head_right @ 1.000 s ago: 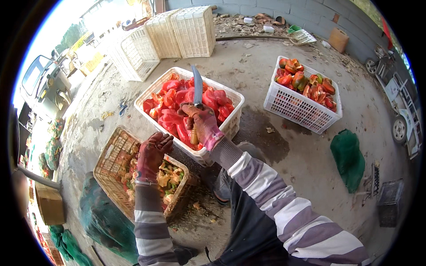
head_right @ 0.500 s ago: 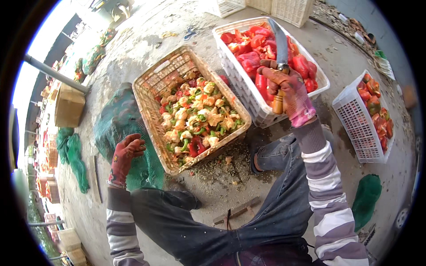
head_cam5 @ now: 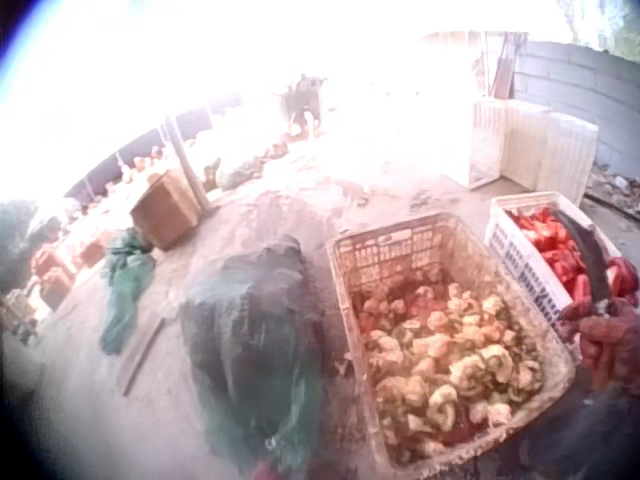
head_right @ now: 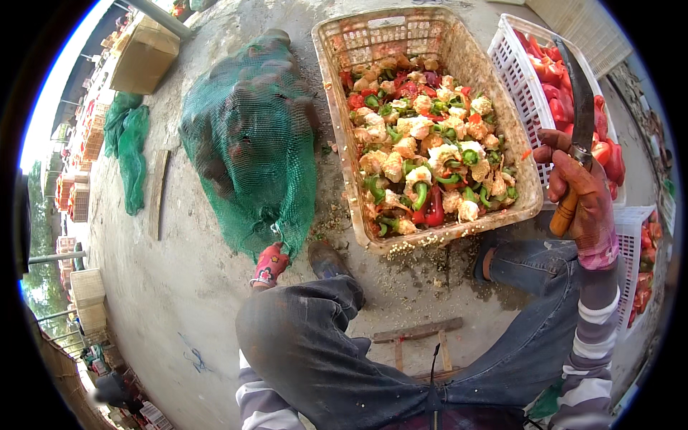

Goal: The person sits on the ground and repeatedly cuts red bell peppers with a knife, removing the core and seeds. The cut peppers are placed into a white crate, while the discarded cores and seeds fall into a basket or onto the ground.

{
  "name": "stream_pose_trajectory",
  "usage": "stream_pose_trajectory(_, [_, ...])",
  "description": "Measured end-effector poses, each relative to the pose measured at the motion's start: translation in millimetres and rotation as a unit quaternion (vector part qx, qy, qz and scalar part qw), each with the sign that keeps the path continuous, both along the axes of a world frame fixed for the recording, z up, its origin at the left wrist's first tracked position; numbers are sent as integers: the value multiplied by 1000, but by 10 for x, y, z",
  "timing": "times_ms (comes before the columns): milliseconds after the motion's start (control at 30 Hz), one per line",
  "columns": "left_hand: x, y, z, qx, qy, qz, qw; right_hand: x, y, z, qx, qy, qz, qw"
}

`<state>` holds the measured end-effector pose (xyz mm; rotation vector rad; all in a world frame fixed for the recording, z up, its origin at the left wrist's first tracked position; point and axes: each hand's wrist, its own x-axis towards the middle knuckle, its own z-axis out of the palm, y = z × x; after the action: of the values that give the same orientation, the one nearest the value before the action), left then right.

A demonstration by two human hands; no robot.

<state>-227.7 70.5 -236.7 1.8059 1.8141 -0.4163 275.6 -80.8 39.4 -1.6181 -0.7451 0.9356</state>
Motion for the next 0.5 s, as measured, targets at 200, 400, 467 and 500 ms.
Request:
stream_pose_trajectory(200, [69, 442, -757, 40, -128, 85, 987, -237, 226, -186, -67, -18, 18, 997])
stream_pose_trajectory(400, [155, 673, -975, 48, -246, -177, 952, -443, 435, -280, -115, -22, 47, 992])
stream_pose_trajectory(467, [415, 737, -505, 64, -219, -237, 944, -481, 446, -309, -125, -20, 46, 991])
stream_pose_trajectory(500, [410, 757, -461, 79, -240, -251, 934, -510, 475, -315, -129, -23, 52, 990])
